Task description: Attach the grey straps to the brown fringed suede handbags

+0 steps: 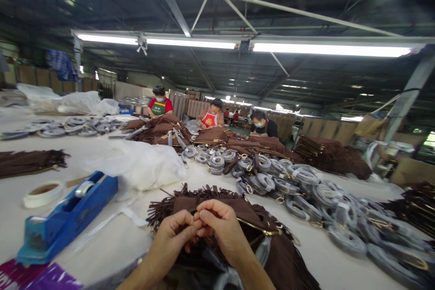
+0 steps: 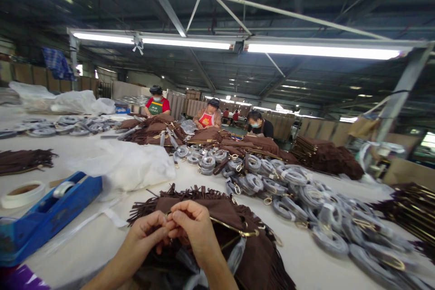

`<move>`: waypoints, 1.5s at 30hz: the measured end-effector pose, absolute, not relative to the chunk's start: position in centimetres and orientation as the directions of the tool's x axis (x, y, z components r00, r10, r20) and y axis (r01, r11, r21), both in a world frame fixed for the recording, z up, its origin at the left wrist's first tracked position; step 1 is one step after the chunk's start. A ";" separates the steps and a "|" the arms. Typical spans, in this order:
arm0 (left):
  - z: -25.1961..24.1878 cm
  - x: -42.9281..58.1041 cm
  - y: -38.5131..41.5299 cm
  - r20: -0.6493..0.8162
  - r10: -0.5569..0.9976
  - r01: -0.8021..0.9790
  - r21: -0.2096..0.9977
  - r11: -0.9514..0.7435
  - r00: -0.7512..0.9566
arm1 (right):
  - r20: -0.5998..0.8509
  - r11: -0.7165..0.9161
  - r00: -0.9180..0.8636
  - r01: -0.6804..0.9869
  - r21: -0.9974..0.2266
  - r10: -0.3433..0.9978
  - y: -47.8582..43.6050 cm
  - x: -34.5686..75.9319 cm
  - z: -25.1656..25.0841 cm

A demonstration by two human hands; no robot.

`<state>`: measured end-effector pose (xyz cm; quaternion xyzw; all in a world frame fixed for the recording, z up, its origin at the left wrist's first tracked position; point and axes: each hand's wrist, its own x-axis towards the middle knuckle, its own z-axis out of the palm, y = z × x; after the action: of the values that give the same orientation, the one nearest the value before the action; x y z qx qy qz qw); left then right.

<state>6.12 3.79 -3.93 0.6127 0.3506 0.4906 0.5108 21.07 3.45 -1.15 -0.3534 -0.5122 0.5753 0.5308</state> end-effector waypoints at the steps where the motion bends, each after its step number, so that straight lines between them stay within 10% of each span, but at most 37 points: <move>1: -3.9 6.0 3.8 0.244 0.932 -0.068 0.970 -0.234 0.270 | 0.139 0.088 -0.183 -0.262 -0.961 0.973 3.6 21.1 -1.3; 34: -2.7 5.1 3.0 0.351 0.888 0.050 0.923 -0.382 0.298 | 0.192 0.168 -0.264 -0.113 -0.979 0.945 3.8 21.0 -2.2; 45: -3.9 5.1 3.6 0.400 0.871 0.158 0.877 -0.454 0.284 | 0.474 0.526 -0.241 0.251 -0.813 0.847 3.5 20.8 -2.3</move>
<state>5.13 3.55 -3.95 0.7079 0.3635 0.4751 0.3756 20.77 3.50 -2.34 -0.3784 -0.7258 0.3064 0.4860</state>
